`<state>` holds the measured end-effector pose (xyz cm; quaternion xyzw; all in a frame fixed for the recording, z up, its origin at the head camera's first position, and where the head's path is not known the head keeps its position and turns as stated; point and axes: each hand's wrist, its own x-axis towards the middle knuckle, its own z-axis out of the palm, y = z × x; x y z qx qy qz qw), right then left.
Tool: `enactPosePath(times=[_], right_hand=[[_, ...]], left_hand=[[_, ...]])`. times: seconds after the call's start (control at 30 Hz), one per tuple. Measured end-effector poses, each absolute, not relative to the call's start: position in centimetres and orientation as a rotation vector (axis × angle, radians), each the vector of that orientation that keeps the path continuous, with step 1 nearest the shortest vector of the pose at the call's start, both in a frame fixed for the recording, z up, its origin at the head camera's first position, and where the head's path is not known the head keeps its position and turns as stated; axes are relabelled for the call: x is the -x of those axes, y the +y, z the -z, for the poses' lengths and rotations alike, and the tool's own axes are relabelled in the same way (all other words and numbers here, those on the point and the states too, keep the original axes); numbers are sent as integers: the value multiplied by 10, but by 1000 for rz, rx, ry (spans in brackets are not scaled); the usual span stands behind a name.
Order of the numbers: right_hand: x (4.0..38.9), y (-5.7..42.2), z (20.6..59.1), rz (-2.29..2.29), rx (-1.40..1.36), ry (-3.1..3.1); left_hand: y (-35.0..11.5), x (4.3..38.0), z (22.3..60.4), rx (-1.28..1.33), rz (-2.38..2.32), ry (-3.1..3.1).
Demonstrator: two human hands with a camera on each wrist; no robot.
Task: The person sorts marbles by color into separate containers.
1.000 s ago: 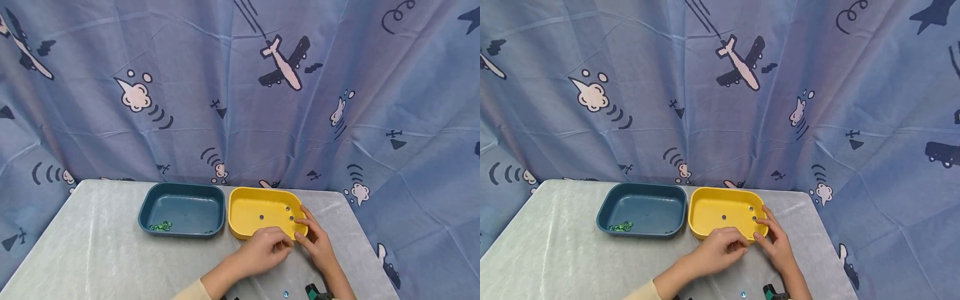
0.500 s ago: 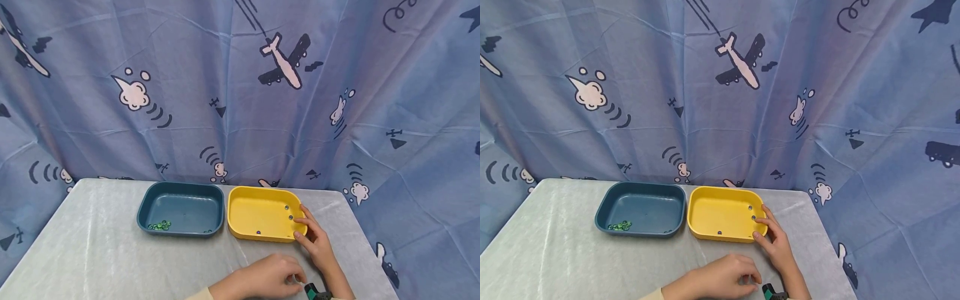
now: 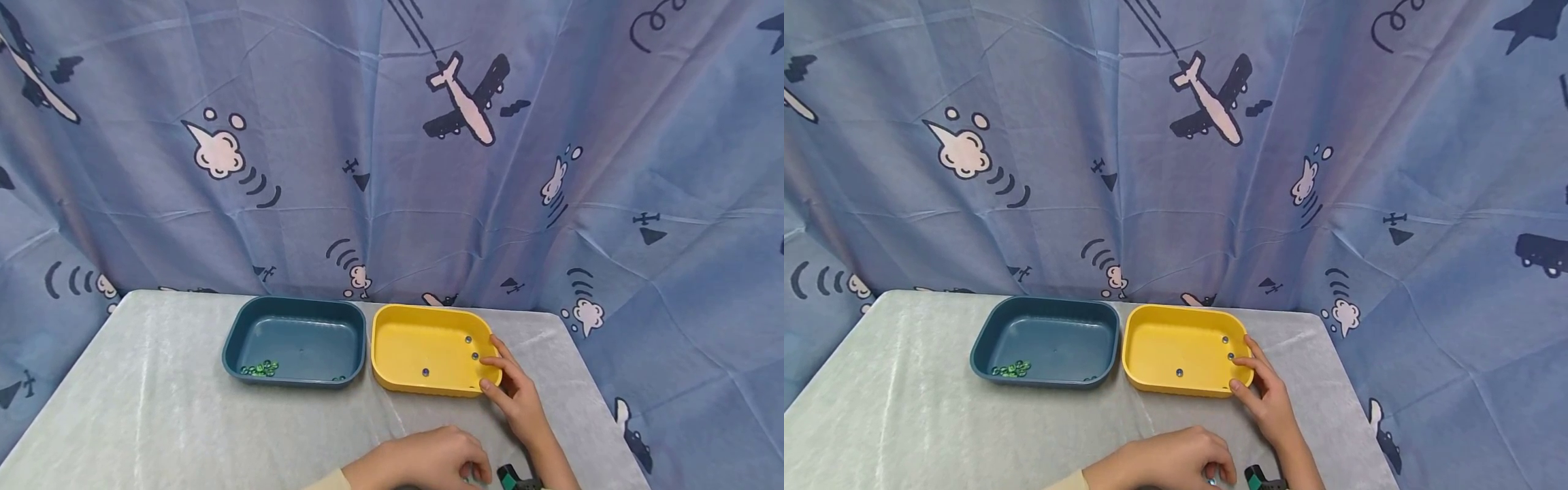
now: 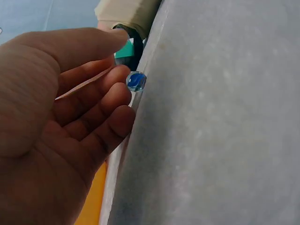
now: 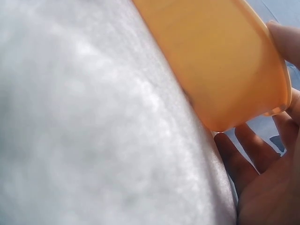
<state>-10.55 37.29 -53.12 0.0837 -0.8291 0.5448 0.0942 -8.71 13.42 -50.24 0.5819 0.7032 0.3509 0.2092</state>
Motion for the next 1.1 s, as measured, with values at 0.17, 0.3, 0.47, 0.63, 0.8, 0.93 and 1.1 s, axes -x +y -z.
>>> enactPosePath(times=[0.17,0.3,0.47,0.63,0.8,0.93,1.1], right_hand=[[104,375,531,-1618,-235,-2462],[99,377,529,-1609,-212,-2465],[99,374,527,-1597,-219,-2467],[102,372,529,-1598,-241,-2459],[104,373,529,-1601,-237,-2472],[104,374,527,-1604,-244,-2464],[103,371,528,-1601,-281,-2460]], left_hand=[[134,89,505,-1629,-955,1915],[133,90,502,-1621,-942,1895],[128,94,502,-1608,-936,1907],[125,97,504,-1621,-937,1932],[126,97,503,-1650,-943,1957],[128,97,501,-1663,-931,1972],[127,97,501,-1670,-907,1997]])
